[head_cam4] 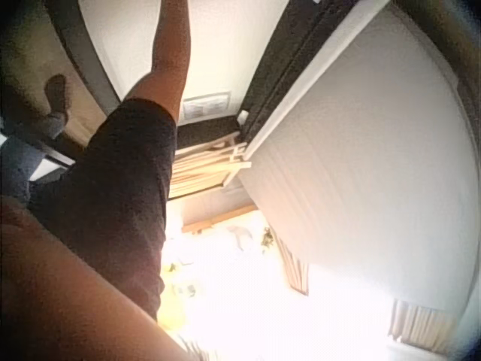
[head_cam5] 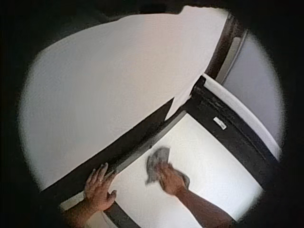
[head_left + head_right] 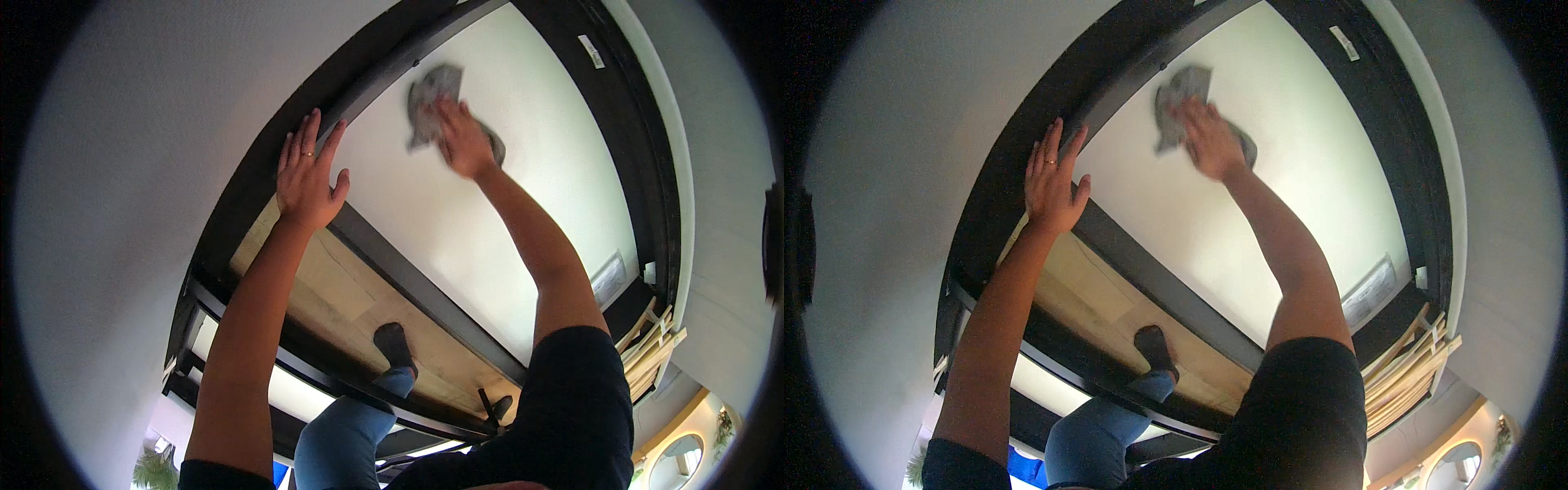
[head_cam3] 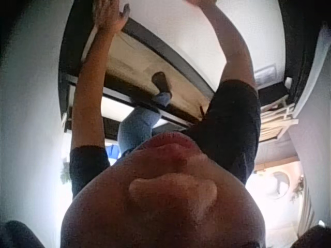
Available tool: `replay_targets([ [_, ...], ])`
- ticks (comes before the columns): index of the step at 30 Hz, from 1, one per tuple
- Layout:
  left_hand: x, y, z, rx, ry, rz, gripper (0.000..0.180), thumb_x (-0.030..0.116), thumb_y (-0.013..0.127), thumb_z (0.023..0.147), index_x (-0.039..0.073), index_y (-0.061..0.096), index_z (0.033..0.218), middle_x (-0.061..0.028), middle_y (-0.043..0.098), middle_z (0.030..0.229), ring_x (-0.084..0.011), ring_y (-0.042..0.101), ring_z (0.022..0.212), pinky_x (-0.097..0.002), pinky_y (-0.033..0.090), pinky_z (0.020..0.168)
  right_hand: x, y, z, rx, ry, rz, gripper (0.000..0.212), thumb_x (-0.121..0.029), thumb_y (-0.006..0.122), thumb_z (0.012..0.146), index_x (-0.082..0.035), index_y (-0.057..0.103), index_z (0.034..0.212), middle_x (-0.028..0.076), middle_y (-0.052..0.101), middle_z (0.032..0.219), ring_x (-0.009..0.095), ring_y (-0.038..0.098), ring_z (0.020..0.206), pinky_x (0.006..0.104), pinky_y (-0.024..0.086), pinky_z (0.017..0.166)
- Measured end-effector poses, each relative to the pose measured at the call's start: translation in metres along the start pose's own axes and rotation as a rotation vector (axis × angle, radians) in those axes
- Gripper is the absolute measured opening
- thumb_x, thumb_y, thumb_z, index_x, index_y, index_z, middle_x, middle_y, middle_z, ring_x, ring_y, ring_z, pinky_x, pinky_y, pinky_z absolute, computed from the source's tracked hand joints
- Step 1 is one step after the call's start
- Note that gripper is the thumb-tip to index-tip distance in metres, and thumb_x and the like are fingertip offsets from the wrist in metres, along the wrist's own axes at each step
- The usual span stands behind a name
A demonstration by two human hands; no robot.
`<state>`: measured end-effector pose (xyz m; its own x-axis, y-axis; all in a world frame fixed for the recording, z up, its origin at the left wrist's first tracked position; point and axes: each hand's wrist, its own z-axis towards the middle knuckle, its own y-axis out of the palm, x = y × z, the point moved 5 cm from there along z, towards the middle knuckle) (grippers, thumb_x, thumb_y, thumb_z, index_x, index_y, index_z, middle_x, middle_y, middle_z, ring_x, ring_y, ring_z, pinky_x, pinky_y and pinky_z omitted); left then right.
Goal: The person wipes the interior of a bed frame with a cloth, then places wooden slats into the frame one by one. They continue to wipe the frame and slats, then pick up additional slats from the floor and place them into the frame.
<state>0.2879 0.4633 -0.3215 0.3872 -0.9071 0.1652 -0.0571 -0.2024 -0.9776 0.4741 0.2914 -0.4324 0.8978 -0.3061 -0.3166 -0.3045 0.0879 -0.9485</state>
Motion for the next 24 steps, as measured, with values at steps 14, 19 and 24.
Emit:
replay_targets([
  [14,0.016,-0.008,0.01,-0.006,0.038,0.022,0.081,0.023,0.064,0.077,0.022,0.026,0.148,-0.0156,0.017,0.154,-0.0331,0.025,0.14,-0.05,0.02,0.115,0.15,-0.015,0.08,0.475,0.508,0.045,0.06,-0.019,0.054,0.082,-0.003,0.039,0.137,0.018,0.042,0.142,0.032,0.035,0.135,0.0449,0.024,0.115],
  [19,0.009,-0.006,0.005,-0.048,-0.017,0.056,0.083,0.023,0.064,0.075,0.024,0.026,0.148,-0.0149,0.016,0.154,-0.0345,0.026,0.139,-0.0505,0.022,0.114,0.119,-0.04,0.081,0.115,0.539,0.074,0.058,-0.018,0.061,0.077,-0.004,0.043,0.13,0.023,0.044,0.137,0.039,0.041,0.129,0.0426,0.036,0.109],
  [24,0.015,-0.008,0.012,-0.043,0.024,0.051,0.083,0.026,0.064,0.073,0.024,0.028,0.148,-0.0152,0.016,0.154,-0.0352,0.027,0.138,-0.0509,0.023,0.113,0.222,-0.07,0.121,0.053,0.804,-0.272,0.081,-0.048,0.066,0.075,-0.01,0.04,0.142,0.008,0.035,0.15,0.031,0.031,0.137,0.0413,0.028,0.113],
])
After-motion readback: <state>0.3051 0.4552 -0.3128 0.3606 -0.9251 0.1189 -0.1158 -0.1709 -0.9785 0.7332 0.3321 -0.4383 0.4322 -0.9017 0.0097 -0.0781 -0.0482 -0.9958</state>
